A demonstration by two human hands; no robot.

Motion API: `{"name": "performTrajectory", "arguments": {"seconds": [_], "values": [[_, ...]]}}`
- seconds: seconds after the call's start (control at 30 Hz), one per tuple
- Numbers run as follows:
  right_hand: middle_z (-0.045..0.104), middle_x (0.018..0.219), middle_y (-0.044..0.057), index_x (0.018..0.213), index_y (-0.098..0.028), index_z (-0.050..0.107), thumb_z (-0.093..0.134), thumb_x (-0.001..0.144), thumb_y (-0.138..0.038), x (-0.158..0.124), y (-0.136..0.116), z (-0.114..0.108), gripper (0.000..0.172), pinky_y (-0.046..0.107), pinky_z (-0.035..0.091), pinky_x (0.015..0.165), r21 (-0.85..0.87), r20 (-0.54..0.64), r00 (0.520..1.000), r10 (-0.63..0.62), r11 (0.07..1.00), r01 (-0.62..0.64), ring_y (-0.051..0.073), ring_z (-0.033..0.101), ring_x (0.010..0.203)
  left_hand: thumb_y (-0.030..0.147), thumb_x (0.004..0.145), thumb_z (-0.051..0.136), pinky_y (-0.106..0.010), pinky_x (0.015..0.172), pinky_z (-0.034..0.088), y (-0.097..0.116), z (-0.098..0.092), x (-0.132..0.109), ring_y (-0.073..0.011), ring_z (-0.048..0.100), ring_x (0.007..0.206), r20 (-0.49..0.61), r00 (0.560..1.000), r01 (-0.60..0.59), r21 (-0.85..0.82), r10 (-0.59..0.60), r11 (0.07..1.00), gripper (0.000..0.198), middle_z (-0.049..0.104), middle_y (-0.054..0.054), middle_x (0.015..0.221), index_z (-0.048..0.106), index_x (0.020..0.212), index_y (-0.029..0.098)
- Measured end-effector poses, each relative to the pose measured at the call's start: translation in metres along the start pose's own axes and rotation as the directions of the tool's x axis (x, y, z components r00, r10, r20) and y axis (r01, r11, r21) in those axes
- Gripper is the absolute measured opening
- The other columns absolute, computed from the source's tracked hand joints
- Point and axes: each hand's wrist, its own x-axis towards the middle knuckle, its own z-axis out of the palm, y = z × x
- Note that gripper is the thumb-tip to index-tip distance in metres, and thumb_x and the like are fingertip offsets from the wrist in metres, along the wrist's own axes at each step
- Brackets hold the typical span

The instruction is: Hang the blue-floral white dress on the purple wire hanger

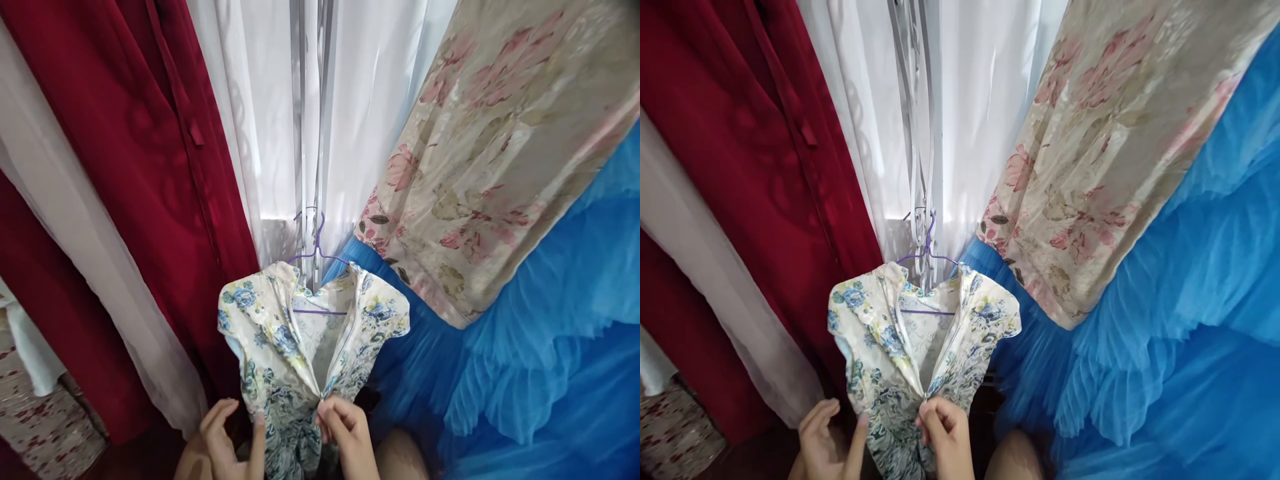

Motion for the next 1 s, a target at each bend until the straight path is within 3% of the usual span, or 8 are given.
{"name": "performTrajectory", "arguments": {"seconds": [0.1,0.17,0.23,0.37,0.63,0.87,0.93,1.0], "values": [[0.051,0.043,-0.001,0.064,-0.017,0.07,0.066,0.082,-0.058,-0.009,-0.005,0.007,0.045,0.025,0.03,0.046,0.047,0.107,0.99,0.091,0.994,-0.096,0.011,0.039,0.039,0.022,0.073,0.073,-0.045,0.102,0.047,0.024,0.016,-0.003,-0.0338,0.059,0.114,0.283,0.956,-0.059,-0.068,0.076,0.996,0.036,0.061,-0.012,0.118,0.066,0.109,0.026],[0.054,0.041,-0.001,0.066,-0.016,0.072,0.066,0.082,-0.056,-0.009,-0.014,0.011,0.043,0.023,0.028,0.042,0.054,0.172,0.976,0.134,0.988,-0.145,0.01,0.038,0.034,0.022,0.078,0.067,-0.045,0.101,0.048,0.037,0.03,-0.004,-0.0346,0.061,0.114,0.523,0.852,0.064,-0.111,0.003,0.992,0.04,0.063,-0.014,0.121,0.067,0.118,0.024],[0.056,0.039,0.0,0.066,-0.015,0.073,0.066,0.082,-0.052,-0.005,-0.028,0.012,0.041,0.022,0.027,0.039,0.043,0.189,0.971,0.149,0.986,-0.16,0.008,0.037,0.031,0.024,0.081,0.063,-0.045,0.104,0.046,0.044,0.042,-0.004,-0.0359,0.06,0.118,0.617,0.784,0.189,-0.137,-0.066,0.972,0.043,0.065,-0.014,0.122,0.068,0.123,0.023],[0.059,0.041,0.0,0.065,-0.014,0.073,0.068,0.082,-0.044,0.023,-0.071,0.007,0.034,0.02,0.026,0.038,0.05,0.118,0.988,0.094,0.994,-0.101,0.007,0.038,0.032,0.022,0.081,0.06,-0.041,0.107,0.043,0.05,0.053,-0.001,-0.0352,0.057,0.122,0.654,0.755,0.215,-0.188,-0.041,0.958,0.03,0.068,-0.013,0.117,0.075,0.107,0.023],[0.054,0.04,-0.002,0.066,-0.011,0.075,0.072,0.073,-0.038,0.116,-0.164,0.022,0.029,0.021,0.019,0.038,0.075,0.126,0.99,-0.058,0.996,0.049,0.005,0.036,0.036,-0.001,0.076,0.044,-0.027,0.074,0.045,0.042,0.059,-0.011,-0.0201,0.057,0.082,0.687,0.717,-0.079,-0.081,0.113,0.994,0.024,0.056,-0.006,0.084,0.054,0.07,0.02],[0.053,0.043,-0.004,0.07,-0.013,0.073,0.07,0.074,-0.039,0.113,-0.174,0.028,0.026,0.022,0.019,0.04,0.162,0.034,0.99,-0.134,0.979,0.127,0.006,0.035,0.038,0.01,0.083,0.057,-0.03,0.078,0.049,0.026,0.05,-0.022,-0.0227,0.062,0.088,0.799,0.589,-0.114,-0.067,0.122,0.991,0.013,0.061,-0.008,0.095,0.063,0.087,0.02],[0.054,0.044,-0.003,0.068,-0.015,0.072,0.068,0.076,-0.038,0.106,-0.168,0.026,0.025,0.022,0.021,0.041,0.154,0.011,0.99,-0.143,0.978,0.14,0.007,0.037,0.039,0.018,0.088,0.06,-0.032,0.086,0.049,0.04,0.051,0.002,-0.0236,0.062,0.096,0.764,0.62,-0.113,-0.139,0.179,0.984,0.015,0.062,-0.009,0.102,0.065,0.102,0.022],[0.055,0.044,-0.003,0.066,-0.016,0.071,0.067,0.077,-0.038,0.098,-0.163,0.024,0.025,0.023,0.022,0.042,0.115,-0.002,0.989,-0.151,0.982,0.15,0.008,0.038,0.04,0.02,0.093,0.057,-0.033,0.089,0.048,0.065,0.056,0.04,-0.0223,0.061,0.097,0.622,0.74,-0.149,-0.22,0.256,0.964,0.021,0.063,-0.008,0.099,0.063,0.113,0.023]]}}
